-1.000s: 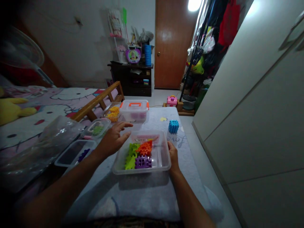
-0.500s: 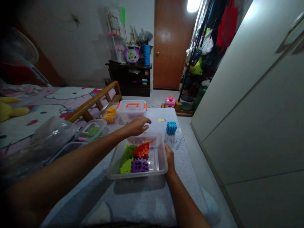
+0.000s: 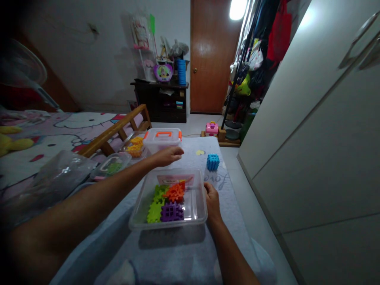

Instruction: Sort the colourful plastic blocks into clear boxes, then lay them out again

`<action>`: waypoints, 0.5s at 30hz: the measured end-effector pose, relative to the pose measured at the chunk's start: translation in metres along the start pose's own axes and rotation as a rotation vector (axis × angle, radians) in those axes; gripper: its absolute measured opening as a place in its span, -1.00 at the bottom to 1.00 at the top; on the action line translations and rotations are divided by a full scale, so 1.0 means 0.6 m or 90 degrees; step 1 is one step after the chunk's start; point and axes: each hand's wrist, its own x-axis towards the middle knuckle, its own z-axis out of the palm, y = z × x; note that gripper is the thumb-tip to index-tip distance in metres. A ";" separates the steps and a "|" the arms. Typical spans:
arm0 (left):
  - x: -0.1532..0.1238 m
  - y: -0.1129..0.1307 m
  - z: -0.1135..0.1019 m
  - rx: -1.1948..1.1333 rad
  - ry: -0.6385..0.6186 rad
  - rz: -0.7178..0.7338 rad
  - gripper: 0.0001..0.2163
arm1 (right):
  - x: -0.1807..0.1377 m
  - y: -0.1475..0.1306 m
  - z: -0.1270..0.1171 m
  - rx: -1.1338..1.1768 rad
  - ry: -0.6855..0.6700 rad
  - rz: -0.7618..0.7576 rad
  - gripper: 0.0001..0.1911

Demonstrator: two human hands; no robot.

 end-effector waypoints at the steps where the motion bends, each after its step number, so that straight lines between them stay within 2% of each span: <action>1: -0.010 -0.013 -0.005 -0.046 0.016 -0.017 -0.69 | 0.001 -0.002 -0.001 0.011 0.010 -0.003 -0.62; 5: -0.054 -0.053 -0.017 -0.197 0.060 -0.101 -0.66 | 0.010 -0.006 -0.016 -0.027 0.029 -0.019 -0.57; 8: -0.070 -0.063 -0.020 -0.253 0.084 -0.143 -0.63 | 0.022 0.002 -0.047 -0.194 0.080 -0.088 -0.58; 12: -0.044 -0.052 -0.023 -0.259 0.063 -0.123 -0.62 | 0.032 0.025 -0.088 -0.473 0.106 -0.204 -0.67; 15: 0.002 -0.024 -0.018 -0.207 0.014 -0.078 -0.63 | 0.030 0.043 -0.096 -0.599 0.103 -0.221 -0.70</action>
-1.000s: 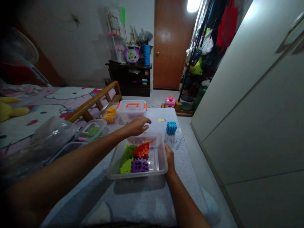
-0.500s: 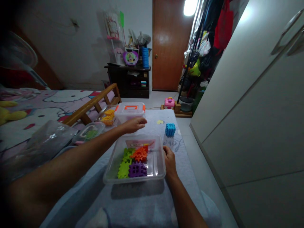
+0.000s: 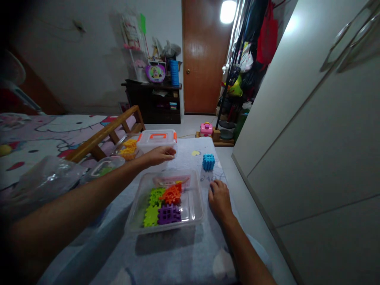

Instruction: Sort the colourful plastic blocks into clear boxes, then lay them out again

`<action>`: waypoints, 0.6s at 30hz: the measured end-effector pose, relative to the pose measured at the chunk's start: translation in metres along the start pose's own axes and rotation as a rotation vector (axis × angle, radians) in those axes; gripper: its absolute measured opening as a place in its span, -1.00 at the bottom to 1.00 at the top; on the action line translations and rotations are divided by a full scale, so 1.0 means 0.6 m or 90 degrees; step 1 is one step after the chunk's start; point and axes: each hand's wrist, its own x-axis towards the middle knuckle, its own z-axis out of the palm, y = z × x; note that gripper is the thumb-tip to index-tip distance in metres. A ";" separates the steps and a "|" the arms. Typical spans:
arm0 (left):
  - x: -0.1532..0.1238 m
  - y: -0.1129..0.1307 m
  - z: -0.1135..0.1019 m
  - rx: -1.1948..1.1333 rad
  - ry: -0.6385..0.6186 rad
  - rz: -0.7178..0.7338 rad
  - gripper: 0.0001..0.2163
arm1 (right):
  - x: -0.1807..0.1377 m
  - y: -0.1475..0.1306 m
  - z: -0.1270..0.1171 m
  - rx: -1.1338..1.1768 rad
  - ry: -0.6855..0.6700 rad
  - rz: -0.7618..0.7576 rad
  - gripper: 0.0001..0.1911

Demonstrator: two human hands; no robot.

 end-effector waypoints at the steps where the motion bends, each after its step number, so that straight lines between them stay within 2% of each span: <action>1: 0.015 0.013 0.009 0.037 -0.022 0.011 -0.64 | -0.003 0.001 0.004 -0.025 0.001 0.001 -0.70; 5: 0.066 0.070 0.064 0.252 -0.080 0.095 -0.57 | -0.010 -0.002 0.014 -0.074 0.000 0.000 -0.69; 9: 0.105 0.109 0.123 0.439 -0.143 0.154 -0.32 | -0.010 -0.007 0.014 -0.095 -0.004 -0.001 -0.69; 13: 0.137 0.123 0.160 0.517 -0.174 0.163 -0.17 | -0.009 -0.011 0.012 -0.111 -0.001 -0.002 -0.70; 18: 0.153 0.140 0.187 0.555 -0.170 0.123 -0.15 | -0.009 -0.015 0.010 -0.128 -0.013 0.003 -0.71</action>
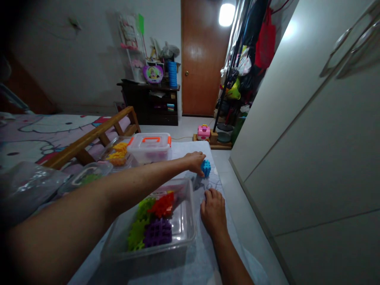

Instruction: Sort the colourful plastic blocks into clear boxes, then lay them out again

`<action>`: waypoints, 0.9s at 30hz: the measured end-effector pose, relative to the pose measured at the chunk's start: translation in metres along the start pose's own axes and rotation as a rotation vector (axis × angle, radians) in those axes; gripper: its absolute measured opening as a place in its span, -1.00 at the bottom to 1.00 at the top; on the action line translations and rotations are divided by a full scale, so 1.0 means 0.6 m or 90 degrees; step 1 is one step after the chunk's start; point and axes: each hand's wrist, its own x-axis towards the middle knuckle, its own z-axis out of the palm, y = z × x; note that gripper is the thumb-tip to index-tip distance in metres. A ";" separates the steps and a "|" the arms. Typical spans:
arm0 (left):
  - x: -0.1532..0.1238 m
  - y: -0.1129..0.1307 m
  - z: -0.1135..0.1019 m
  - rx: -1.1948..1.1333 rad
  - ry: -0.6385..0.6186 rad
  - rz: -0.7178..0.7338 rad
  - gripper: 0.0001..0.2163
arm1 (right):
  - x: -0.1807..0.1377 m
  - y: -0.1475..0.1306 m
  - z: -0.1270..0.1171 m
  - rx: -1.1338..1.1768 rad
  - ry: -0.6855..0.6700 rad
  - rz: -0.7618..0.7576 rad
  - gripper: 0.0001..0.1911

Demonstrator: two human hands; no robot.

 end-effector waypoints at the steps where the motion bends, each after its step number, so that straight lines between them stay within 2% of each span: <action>1: 0.003 0.006 0.000 0.001 -0.003 -0.008 -0.16 | 0.000 -0.001 0.000 -0.003 -0.002 0.000 -0.72; 6: 0.014 0.025 0.006 0.001 -0.036 -0.065 -0.24 | -0.001 -0.002 0.001 -0.020 0.007 -0.004 -0.71; 13: 0.020 0.024 0.020 -0.004 -0.027 -0.103 -0.36 | -0.001 -0.003 0.003 -0.029 0.011 -0.003 -0.73; 17: 0.016 0.023 0.021 -0.004 -0.027 -0.104 -0.44 | -0.001 -0.005 0.000 -0.026 0.007 0.007 -0.73; 27: 0.011 0.014 0.009 0.003 -0.020 -0.078 -0.49 | -0.002 -0.004 0.002 -0.036 0.011 0.004 -0.74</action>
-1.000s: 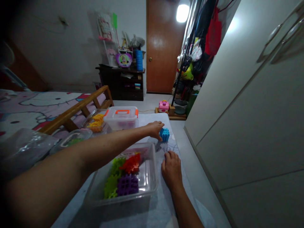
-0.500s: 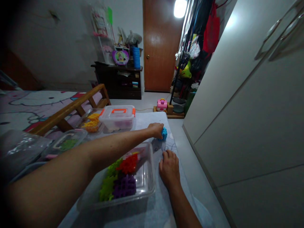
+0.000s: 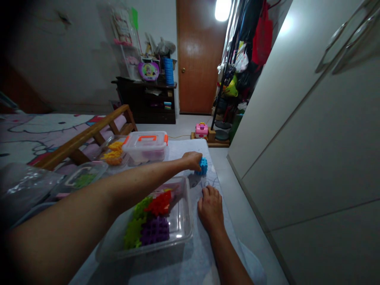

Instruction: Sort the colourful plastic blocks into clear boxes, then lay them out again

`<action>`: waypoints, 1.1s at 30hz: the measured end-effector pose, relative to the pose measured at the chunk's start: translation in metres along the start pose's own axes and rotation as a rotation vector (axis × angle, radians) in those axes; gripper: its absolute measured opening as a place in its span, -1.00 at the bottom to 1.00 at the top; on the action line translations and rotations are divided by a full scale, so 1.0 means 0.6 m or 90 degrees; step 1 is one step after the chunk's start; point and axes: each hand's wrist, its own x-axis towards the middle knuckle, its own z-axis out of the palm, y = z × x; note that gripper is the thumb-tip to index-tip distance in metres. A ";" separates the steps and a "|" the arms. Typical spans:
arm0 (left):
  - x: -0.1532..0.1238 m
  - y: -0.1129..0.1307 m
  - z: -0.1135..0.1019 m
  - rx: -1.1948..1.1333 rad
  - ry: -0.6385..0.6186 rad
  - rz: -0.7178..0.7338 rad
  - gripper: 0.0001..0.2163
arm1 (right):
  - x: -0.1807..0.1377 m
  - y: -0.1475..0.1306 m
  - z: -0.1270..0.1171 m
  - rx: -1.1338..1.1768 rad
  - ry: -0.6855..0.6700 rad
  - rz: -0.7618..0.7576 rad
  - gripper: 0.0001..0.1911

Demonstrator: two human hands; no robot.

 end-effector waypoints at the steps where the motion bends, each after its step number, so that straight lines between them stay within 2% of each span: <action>1: 0.001 -0.001 0.000 0.001 0.000 0.001 -0.49 | 0.000 0.000 0.000 0.001 -0.001 0.001 -0.73; 9: 0.000 0.001 -0.001 0.013 0.005 0.010 -0.50 | 0.001 -0.002 -0.002 0.008 -0.001 0.002 -0.74; 14: -0.022 0.002 -0.034 0.023 0.034 0.018 -0.53 | -0.001 0.000 -0.002 0.005 0.000 0.004 -0.77; 17: -0.071 -0.001 -0.071 0.048 0.118 0.060 -0.57 | -0.001 -0.002 -0.006 0.005 -0.004 0.003 -0.77; 19: -0.123 -0.004 -0.101 0.050 0.190 0.095 -0.55 | 0.000 -0.003 -0.009 0.003 -0.007 0.001 -0.78; 22: -0.214 -0.011 -0.141 0.021 0.220 0.113 -0.49 | 0.000 -0.002 -0.010 -0.001 -0.011 -0.004 -0.79; 25: -0.297 -0.023 -0.159 0.005 0.167 0.095 -0.52 | 0.000 0.000 -0.008 -0.005 -0.016 -0.009 -0.78; 27: -0.338 -0.031 -0.151 0.001 0.105 0.057 -0.53 | 0.000 0.000 -0.007 -0.011 -0.019 -0.010 -0.79; 31: -0.381 -0.035 -0.100 -0.003 -0.010 0.059 -0.51 | 0.000 -0.002 -0.008 -0.028 -0.017 -0.012 -0.80; 33: -0.388 -0.029 -0.068 -0.014 -0.036 0.070 -0.49 | 0.001 -0.003 -0.011 -0.032 -0.019 -0.012 -0.80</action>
